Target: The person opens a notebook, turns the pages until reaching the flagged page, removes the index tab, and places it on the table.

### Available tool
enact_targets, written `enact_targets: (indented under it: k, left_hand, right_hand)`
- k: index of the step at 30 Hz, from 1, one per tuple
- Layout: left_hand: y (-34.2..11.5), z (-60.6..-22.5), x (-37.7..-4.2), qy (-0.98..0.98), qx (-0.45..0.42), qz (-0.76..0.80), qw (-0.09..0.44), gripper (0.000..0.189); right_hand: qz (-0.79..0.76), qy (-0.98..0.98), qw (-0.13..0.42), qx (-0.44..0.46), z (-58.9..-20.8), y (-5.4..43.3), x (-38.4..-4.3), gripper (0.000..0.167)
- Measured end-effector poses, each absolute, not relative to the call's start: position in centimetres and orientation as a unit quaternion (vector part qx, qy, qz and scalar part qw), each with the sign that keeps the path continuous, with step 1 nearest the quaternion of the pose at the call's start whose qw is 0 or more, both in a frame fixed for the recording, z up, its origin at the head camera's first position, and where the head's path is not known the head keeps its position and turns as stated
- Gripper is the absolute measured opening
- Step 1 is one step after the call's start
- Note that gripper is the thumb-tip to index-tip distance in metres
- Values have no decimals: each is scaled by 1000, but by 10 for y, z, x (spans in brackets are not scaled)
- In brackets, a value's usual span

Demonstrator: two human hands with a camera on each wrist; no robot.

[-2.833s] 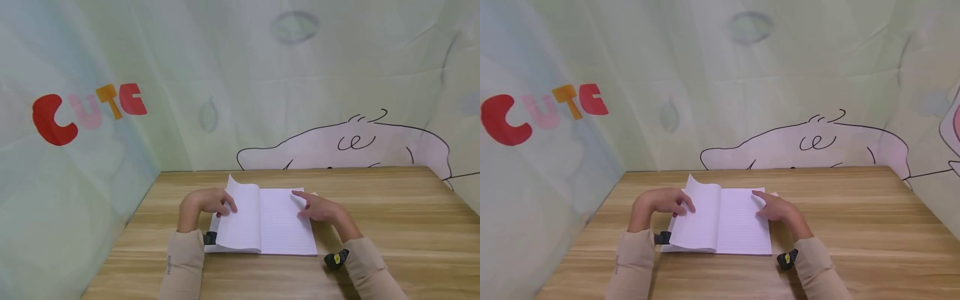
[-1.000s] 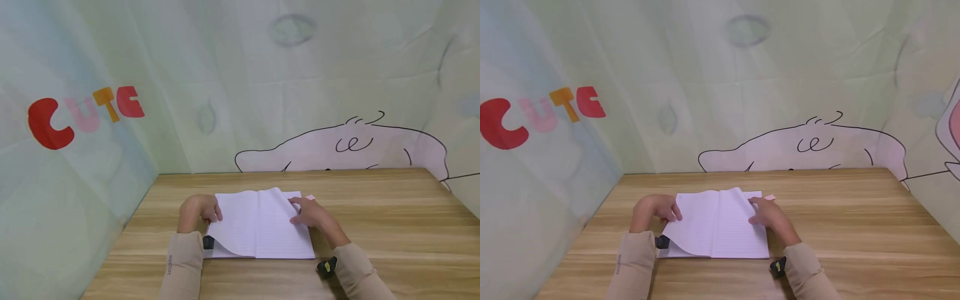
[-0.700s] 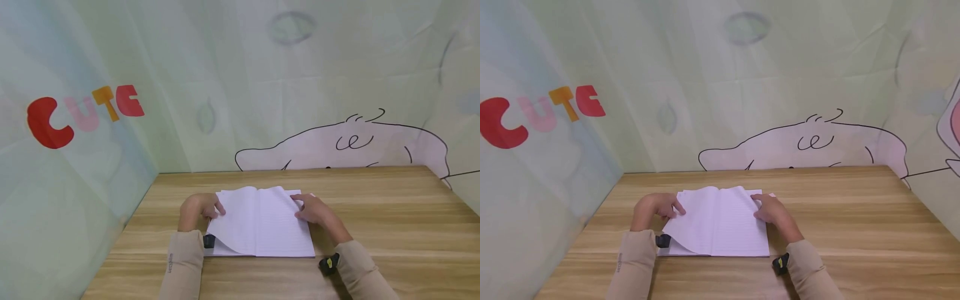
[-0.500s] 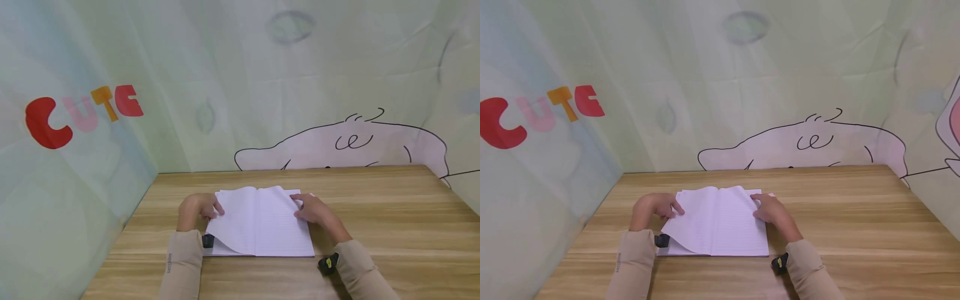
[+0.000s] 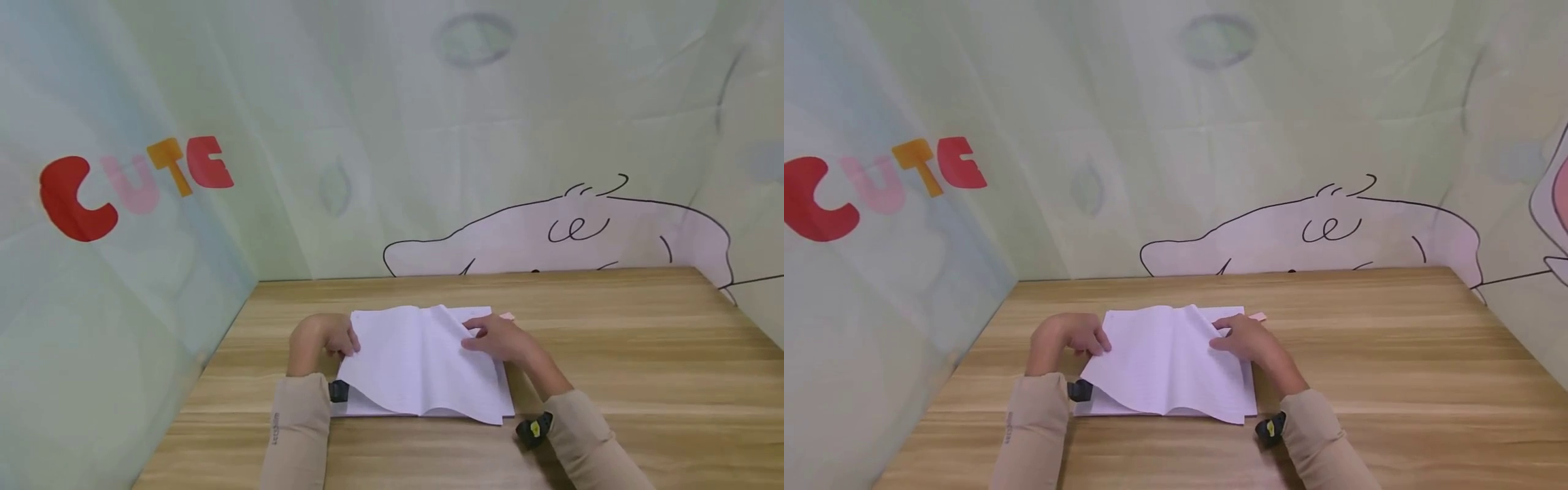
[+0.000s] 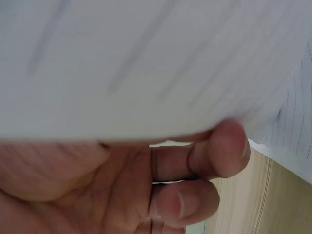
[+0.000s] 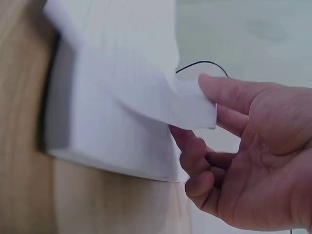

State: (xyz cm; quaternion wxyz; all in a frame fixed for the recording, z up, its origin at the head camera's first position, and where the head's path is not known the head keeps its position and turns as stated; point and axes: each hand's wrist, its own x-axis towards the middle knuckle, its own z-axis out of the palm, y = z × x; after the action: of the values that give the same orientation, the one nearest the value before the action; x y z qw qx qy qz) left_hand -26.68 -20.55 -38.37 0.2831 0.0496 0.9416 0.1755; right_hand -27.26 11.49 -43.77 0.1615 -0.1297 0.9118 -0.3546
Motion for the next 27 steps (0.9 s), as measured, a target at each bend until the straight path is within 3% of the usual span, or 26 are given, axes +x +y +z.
enact_targets:
  k: [5, 17, 27]
  left_hand:
    - [-207, -382, -268, 940, 54, 180, 286, 8]
    - [-208, -376, -269, 941, 37, 175, 287, 24]
    - [-206, -364, -258, 947, 44, 180, 262, 26]
  right_hand:
    - [-407, 881, 180, -159, -429, 120, -272, 50]
    - [-452, 850, 218, -158, -405, 134, -271, 60]
    - [-488, 826, 233, -158, -404, 139, -271, 73]
